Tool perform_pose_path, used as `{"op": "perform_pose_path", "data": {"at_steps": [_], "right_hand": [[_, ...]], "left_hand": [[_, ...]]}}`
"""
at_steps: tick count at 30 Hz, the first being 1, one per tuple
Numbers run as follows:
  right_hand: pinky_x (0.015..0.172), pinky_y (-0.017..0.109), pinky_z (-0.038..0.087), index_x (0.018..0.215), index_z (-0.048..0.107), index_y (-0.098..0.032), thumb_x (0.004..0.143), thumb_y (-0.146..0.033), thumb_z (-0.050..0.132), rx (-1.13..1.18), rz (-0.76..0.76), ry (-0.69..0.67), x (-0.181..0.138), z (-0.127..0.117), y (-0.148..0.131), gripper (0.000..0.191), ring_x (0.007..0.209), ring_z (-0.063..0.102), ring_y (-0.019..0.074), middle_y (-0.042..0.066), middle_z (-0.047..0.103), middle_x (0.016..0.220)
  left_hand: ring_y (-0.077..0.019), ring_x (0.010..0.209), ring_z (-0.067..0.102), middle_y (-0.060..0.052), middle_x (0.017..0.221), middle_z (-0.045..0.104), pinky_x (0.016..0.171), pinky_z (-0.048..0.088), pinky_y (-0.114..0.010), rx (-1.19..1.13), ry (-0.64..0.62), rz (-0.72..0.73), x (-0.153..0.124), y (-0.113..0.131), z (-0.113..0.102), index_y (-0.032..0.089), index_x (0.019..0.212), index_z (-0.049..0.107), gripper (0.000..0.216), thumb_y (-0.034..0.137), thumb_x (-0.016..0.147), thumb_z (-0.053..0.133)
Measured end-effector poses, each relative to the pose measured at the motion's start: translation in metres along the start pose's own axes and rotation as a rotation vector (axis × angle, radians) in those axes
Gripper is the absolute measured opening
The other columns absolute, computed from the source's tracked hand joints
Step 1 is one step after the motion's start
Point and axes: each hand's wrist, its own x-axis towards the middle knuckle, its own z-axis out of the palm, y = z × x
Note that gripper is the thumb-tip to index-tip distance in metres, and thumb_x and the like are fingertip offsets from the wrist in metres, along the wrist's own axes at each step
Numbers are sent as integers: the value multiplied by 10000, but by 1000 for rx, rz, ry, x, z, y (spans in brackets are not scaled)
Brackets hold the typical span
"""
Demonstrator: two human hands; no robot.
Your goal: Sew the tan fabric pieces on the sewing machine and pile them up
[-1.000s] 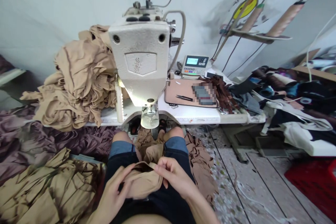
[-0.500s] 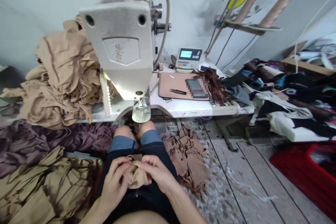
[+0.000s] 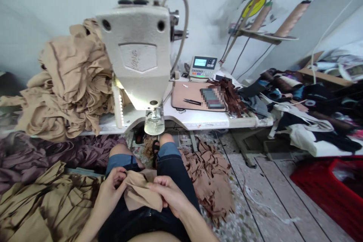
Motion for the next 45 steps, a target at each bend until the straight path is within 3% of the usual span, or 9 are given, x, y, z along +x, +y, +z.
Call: {"op": "perform_pose_path", "data": {"at_steps": [3,5,10,15,21,27,34,38,45], "right_hand": [[384,220,94,672,500,-223,642,-753,928,-138,31,-28,4,5,-2,682,438,215,47,-123,376,518],[406,227,99,669,504,-220,622,-787,920,-198,18,-18,6,5,-6,704,460,219,53,-118,373,528],[495,239,141,628,475,-208,648,-804,898,-245,-36,-8,9,3,-13,731,542,247,69,-97,373,571],[540,247,169,633,490,-200,665,-799,897,-292,-81,10,11,5,-17,725,583,275,81,-88,388,593],[559,239,231,650,514,-196,651,-788,921,-243,-139,81,7,8,-11,719,590,315,85,-86,416,604],[623,246,355,641,579,-183,705,-743,917,-201,-113,11,5,12,10,657,582,474,103,-35,608,608],[618,243,320,670,624,-168,669,-740,934,-249,-98,-44,11,22,13,650,614,420,96,-53,554,637],[632,245,336,749,667,-173,703,-668,938,-361,-162,-102,12,16,9,566,648,431,105,-50,567,694],[587,234,319,765,706,-172,725,-498,928,-507,-125,-253,4,7,-1,397,616,412,96,-59,560,668]], "left_hand": [[-245,855,771,-54,874,781,758,600,-309,-199,-68,-86,-5,-2,-6,206,992,673,268,450,900,739],[-207,760,726,-38,826,759,685,558,-267,-323,-98,-160,-10,-7,-11,197,957,665,366,519,866,813],[-53,496,355,63,689,576,476,247,-154,-632,-270,-395,-26,-23,-17,193,945,605,566,655,789,892],[-59,549,241,95,644,387,508,179,-172,-668,-318,-399,-39,-23,-18,185,836,547,628,732,797,852],[-84,592,322,61,704,442,525,264,-192,-625,-446,-317,-29,2,-14,172,864,602,657,784,772,821],[-70,539,308,79,656,443,476,244,-180,-541,-535,-291,-10,30,7,182,832,577,598,703,765,863],[-59,427,328,81,603,458,415,289,-187,-448,-397,-275,-15,17,-1,179,823,593,670,836,819,728],[-83,496,386,47,616,511,465,321,-192,-409,-303,-187,-12,27,-19,171,777,633,593,746,876,740],[-113,581,469,26,618,565,590,394,-219,-409,-386,-175,-11,38,-7,166,766,625,551,683,856,793]]}}
